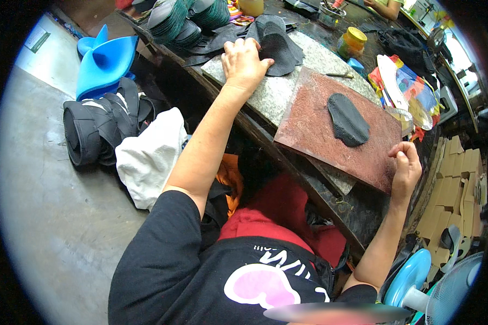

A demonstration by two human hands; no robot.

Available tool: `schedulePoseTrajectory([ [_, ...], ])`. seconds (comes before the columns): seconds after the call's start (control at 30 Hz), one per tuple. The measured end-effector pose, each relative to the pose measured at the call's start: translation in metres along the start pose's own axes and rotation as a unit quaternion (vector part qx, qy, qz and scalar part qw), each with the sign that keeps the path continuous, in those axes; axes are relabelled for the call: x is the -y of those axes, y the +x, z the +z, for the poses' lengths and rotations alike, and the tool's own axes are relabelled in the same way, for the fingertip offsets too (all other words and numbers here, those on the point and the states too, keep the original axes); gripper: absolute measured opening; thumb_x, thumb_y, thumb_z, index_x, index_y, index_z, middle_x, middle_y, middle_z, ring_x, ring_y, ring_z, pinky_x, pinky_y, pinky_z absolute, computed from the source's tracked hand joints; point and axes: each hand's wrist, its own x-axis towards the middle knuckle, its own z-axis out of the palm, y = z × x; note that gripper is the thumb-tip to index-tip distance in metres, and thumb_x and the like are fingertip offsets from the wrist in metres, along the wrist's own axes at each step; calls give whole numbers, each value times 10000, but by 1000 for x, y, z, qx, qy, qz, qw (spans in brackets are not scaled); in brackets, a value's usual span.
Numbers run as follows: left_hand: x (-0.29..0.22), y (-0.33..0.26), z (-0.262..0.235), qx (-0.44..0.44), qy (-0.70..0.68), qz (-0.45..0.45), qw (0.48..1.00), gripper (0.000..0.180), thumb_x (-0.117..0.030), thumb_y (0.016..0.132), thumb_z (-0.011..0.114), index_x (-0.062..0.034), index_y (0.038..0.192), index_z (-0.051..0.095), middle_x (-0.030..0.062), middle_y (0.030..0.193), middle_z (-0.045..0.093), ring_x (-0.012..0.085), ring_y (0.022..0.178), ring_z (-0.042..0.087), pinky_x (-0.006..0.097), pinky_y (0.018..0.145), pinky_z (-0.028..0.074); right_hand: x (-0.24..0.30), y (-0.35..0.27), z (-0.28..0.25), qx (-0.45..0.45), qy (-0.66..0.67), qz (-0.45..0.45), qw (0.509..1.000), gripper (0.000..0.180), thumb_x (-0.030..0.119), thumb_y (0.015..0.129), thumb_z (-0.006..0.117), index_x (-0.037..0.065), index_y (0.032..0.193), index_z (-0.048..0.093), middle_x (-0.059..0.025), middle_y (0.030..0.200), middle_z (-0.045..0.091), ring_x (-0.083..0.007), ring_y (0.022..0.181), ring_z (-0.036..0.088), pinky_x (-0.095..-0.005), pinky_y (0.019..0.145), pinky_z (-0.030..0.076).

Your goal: The person uses a hammer to repeatedly strike a small black leather piece placed on a reddish-brown work block. They adjust the leather's position and orientation between strikes, then lift and inspect the edges and surface of the piece.

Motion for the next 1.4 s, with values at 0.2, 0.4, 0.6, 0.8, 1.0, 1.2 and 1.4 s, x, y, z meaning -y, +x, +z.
schedulePoseTrajectory([
  [0.2,-13,10,-15,-109,-228,55,966,259,-174,778,743,-93,983,608,113,841,683,299,765,681,403,732,537,-9,1,-3,3,-10,50,999,172,160,967,518,17,889,575,-9,805,551,-92,755,501,-237,727,410],
  [0.4,-78,-3,-48,58,-573,97,811,227,-67,890,682,-13,1088,583,56,927,667,81,803,636,183,681,514,-16,2,-6,-7,72,74,995,140,102,929,659,-14,1006,664,11,878,619,-49,765,536,-198,699,433],
  [0.6,-123,-54,-51,258,-620,30,741,208,-58,894,661,-20,1077,569,38,904,670,69,767,624,176,657,491,-9,5,-11,2,-237,-41,971,149,173,778,741,55,870,744,-80,922,672,-260,983,568,-376,872,443],
  [0.8,-117,-73,-47,292,-687,-47,663,216,-33,888,651,3,1075,549,70,929,682,80,806,643,190,670,515,-13,5,-20,80,-252,-12,964,146,169,826,697,44,882,746,-69,970,659,-245,1023,535,-351,925,405],
  [1.0,-120,-86,-41,358,-672,-62,646,247,-22,902,638,-20,1116,514,75,997,664,112,876,657,200,726,540,-18,6,-26,86,-269,-29,959,142,182,826,695,76,897,757,-77,948,677,-274,1008,572,-372,899,451],
  [1.2,-124,-94,-32,326,-688,-70,645,262,-109,888,678,-37,1101,543,2,890,671,0,662,550,130,498,369,-18,6,-26,86,-263,-26,961,135,174,843,678,81,901,758,-75,945,679,-268,991,583,-370,898,457],
  [1.4,-124,-93,-30,328,-682,-68,650,259,-120,897,670,-37,1105,540,3,896,672,0,682,557,138,506,379,-20,5,-26,85,-257,-29,962,145,177,852,667,74,909,752,-80,935,678,-272,978,590,-373,884,461],
])
